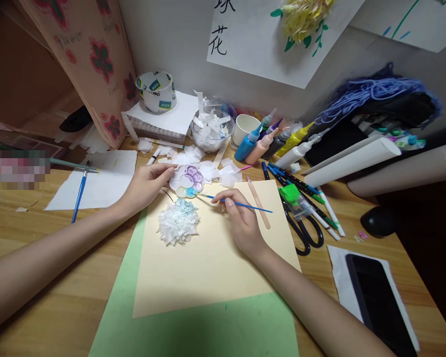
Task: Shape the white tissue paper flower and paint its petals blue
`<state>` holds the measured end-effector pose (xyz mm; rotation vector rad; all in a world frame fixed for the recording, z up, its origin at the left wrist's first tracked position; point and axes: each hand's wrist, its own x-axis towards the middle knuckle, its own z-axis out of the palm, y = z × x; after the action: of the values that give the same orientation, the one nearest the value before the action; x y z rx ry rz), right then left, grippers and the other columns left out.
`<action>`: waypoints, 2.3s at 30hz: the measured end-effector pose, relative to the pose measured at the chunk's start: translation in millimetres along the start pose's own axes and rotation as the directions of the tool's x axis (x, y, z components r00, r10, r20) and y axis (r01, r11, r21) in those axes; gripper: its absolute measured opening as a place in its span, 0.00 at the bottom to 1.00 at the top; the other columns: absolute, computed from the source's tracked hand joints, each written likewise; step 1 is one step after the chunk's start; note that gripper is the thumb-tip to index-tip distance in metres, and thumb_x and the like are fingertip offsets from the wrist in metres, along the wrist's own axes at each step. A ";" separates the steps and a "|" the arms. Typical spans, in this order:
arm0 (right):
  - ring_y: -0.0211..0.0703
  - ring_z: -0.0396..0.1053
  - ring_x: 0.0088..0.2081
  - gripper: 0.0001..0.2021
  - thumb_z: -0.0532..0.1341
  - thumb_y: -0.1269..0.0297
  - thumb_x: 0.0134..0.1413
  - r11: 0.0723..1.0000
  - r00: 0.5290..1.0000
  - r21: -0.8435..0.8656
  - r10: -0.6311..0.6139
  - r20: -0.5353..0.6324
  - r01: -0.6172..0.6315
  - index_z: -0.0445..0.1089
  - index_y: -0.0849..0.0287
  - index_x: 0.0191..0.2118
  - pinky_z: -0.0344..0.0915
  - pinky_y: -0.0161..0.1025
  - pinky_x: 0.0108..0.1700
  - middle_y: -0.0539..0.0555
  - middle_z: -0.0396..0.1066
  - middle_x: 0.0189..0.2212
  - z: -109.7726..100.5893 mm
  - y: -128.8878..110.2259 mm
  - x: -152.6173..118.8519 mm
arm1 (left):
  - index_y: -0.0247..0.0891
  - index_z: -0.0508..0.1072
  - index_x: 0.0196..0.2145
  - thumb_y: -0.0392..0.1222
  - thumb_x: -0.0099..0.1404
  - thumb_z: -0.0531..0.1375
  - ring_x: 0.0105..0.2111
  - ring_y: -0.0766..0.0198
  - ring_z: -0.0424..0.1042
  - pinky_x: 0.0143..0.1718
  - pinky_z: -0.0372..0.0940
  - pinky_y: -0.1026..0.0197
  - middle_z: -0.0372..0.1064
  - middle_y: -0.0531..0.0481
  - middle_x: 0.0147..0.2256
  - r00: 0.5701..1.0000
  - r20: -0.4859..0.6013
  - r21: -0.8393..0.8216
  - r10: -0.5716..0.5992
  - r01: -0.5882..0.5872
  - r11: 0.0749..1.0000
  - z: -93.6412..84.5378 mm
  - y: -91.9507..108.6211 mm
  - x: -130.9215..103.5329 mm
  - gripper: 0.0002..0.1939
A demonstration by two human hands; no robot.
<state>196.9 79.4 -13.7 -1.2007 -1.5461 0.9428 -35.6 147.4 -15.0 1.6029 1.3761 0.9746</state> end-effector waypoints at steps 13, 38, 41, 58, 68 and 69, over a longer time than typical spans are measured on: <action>0.40 0.69 0.38 0.10 0.53 0.60 0.63 0.991 0.996 0.133 -0.006 -0.084 0.018 0.70 0.55 0.39 0.67 0.39 0.38 0.52 0.71 0.35 1.7 -2.1 -1.3 | 0.38 0.78 0.45 0.51 0.64 0.56 0.39 0.57 0.74 0.42 0.67 0.58 0.77 0.45 0.40 1.000 -0.006 -0.019 -0.003 0.003 1.000 0.7 -1.5 0.1 0.19; 0.46 0.67 0.36 0.11 0.48 0.68 0.61 0.906 0.899 -0.103 -0.383 0.213 0.411 0.68 0.55 0.39 0.63 0.44 0.37 0.55 0.71 0.32 -0.7 -6.9 -11.5 | 0.37 0.78 0.44 0.51 0.64 0.56 0.37 0.58 0.73 0.40 0.67 0.59 0.78 0.46 0.38 1.000 0.004 -0.038 -0.011 0.011 0.999 1.2 2.0 -0.3 0.19; 0.45 0.67 0.35 0.11 0.49 0.69 0.61 0.903 0.897 -0.096 -0.395 0.197 0.419 0.68 0.55 0.39 0.63 0.44 0.37 0.54 0.71 0.32 -0.4 -7.7 -11.1 | 0.37 0.78 0.43 0.51 0.64 0.55 0.36 0.59 0.73 0.40 0.67 0.60 0.77 0.46 0.37 1.000 0.003 -0.029 0.000 0.000 1.000 0.6 3.0 -0.9 0.19; 0.46 0.69 0.37 0.11 0.49 0.70 0.60 0.895 0.883 -0.113 -0.394 0.253 0.432 0.68 0.54 0.40 0.65 0.45 0.38 0.55 0.72 0.34 -0.1 -9.9 -11.0 | 0.38 0.79 0.42 0.50 0.64 0.55 0.35 0.59 0.73 0.39 0.67 0.60 0.77 0.47 0.35 1.000 -0.003 -0.022 0.023 -0.023 0.999 1.7 -0.5 0.7 0.18; 0.46 0.70 0.38 0.11 0.50 0.70 0.60 0.894 0.880 -0.109 -0.397 0.261 0.435 0.68 0.54 0.42 0.65 0.45 0.40 0.54 0.73 0.35 0.1 -9.9 -10.9 | 0.37 0.79 0.42 0.50 0.64 0.55 0.35 0.59 0.73 0.38 0.67 0.60 0.77 0.47 0.36 1.000 0.002 -0.039 0.012 -0.012 0.999 1.9 1.2 -0.7 0.18; 0.46 0.70 0.39 0.11 0.50 0.70 0.60 0.894 0.881 -0.109 -0.396 0.260 0.434 0.68 0.54 0.42 0.65 0.45 0.40 0.54 0.73 0.35 0.1 -9.9 -11.0 | 0.37 0.79 0.42 0.50 0.64 0.55 0.35 0.60 0.73 0.38 0.67 0.60 0.77 0.47 0.36 1.000 0.003 -0.041 0.014 -0.014 0.999 1.8 1.3 -0.7 0.18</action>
<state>195.3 66.4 -6.7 -0.8296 -2.0046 0.6926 -33.6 146.4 -14.6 1.5849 1.3358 1.0016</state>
